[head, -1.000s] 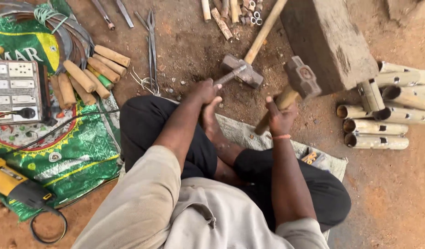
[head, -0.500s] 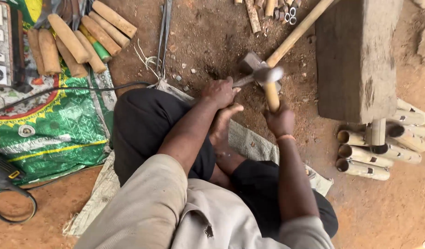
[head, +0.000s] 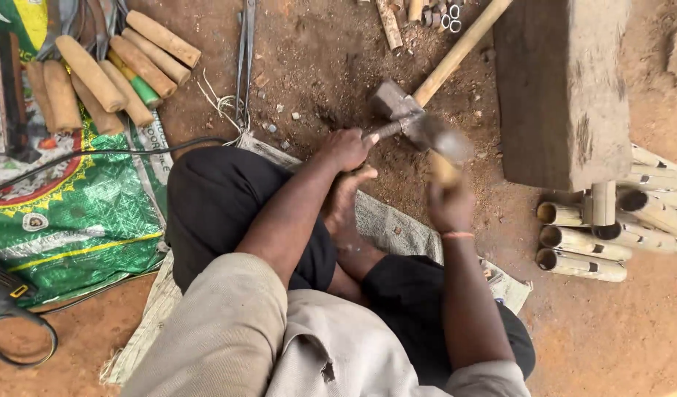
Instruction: The recorder is shown using a hammer to assemble or shape metal tool handles in a workshop setting.
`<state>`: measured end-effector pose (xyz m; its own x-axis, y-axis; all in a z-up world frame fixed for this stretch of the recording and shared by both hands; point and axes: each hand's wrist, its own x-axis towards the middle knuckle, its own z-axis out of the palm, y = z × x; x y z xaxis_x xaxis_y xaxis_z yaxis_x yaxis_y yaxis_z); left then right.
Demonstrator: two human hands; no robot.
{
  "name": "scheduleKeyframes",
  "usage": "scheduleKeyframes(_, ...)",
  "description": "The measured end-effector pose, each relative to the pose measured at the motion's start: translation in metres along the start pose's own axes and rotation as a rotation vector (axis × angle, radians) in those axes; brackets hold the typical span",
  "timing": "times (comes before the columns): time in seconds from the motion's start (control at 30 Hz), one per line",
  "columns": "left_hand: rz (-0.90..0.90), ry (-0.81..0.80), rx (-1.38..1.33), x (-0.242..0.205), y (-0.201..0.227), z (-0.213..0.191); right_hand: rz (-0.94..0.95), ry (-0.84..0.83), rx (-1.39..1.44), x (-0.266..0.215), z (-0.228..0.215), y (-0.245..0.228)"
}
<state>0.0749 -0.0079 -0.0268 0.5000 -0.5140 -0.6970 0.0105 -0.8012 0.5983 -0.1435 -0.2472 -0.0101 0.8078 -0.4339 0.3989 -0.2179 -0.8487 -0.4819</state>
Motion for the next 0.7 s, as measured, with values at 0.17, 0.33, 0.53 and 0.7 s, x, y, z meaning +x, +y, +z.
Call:
scheduleKeyframes(0.17, 0.103, 0.094, 0.193, 0.008, -0.021, 0.012, 0.448, -0.375, 0.22, 0.044, -0.028, -0.114)
scheduleKeyframes(0.33, -0.002, 0.0, 0.094, -0.014, -0.004, -0.005, -0.093, 0.068, 0.775, 0.06, -0.065, -0.123)
scheduleKeyframes(0.53, 0.127, 0.046, 0.049, 0.009, -0.02, 0.004, 0.123, -0.333, 0.055, 0.028, -0.013, -0.094)
scheduleKeyframes(0.7, 0.231, 0.112, 0.169, -0.019, -0.007, -0.019, 0.506, -0.505, -0.052, 0.044, -0.037, -0.133)
